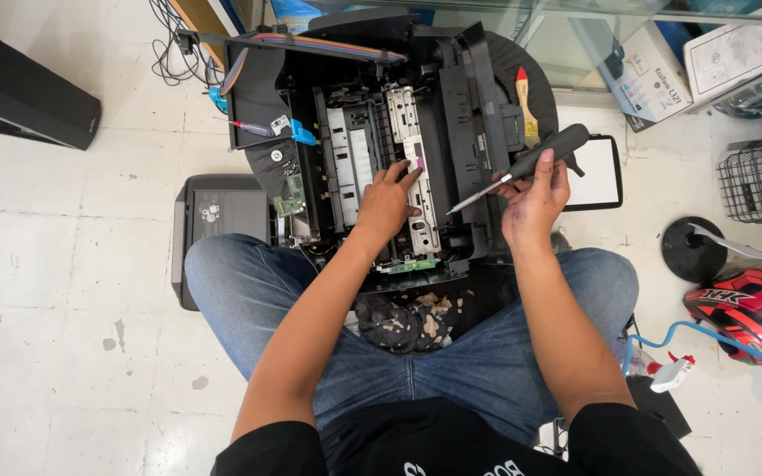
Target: Disassembling internal components of a printer using a screwdriver
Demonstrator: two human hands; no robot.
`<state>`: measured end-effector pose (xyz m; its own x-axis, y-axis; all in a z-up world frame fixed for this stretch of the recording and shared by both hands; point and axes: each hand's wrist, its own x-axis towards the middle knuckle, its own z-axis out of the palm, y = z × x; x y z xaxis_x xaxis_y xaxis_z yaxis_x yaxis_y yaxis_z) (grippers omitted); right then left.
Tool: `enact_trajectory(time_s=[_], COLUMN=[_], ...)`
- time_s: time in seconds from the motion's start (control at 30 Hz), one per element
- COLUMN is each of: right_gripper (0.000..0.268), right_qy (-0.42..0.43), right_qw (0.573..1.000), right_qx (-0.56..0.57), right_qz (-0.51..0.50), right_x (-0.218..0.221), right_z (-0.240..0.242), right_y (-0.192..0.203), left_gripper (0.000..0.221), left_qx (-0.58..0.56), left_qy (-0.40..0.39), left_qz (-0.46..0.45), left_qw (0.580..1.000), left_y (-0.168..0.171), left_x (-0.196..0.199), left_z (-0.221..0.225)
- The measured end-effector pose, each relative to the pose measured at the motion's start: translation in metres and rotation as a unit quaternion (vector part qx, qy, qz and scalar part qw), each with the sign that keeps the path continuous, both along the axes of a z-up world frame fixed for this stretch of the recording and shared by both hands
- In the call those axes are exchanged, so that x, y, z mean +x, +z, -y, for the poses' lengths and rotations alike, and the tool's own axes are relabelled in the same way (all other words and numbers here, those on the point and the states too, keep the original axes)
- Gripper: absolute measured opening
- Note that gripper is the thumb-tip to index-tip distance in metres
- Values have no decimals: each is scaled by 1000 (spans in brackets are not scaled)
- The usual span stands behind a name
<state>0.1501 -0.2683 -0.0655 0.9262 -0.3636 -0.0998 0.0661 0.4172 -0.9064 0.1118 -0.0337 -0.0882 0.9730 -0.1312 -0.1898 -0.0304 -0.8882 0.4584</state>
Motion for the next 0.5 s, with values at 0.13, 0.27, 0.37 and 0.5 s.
enact_trajectory(time_s=[0.13,0.27,0.37,0.5], right_gripper=[29,30,31,31], right_qy=[3,1,3,4], right_qw=[1000,1000,1000,1000], right_qx=[-15,-16,-17,-17], right_qz=[3,2,1,-1], right_x=[-1,0,0,-4], right_z=[1,5,4,-1], right_y=[-4,-5,-2,9], left_gripper=[74,73,74,77], left_qx=[63,87,78,75], left_qy=[-15,-16,-10,-3], left_qz=[2,0,-7,-4], left_qw=[998,996,997,997], left_y=[1,-2,-1,-4], left_x=[0,2,0,0], left_z=[0,1,-2,-5])
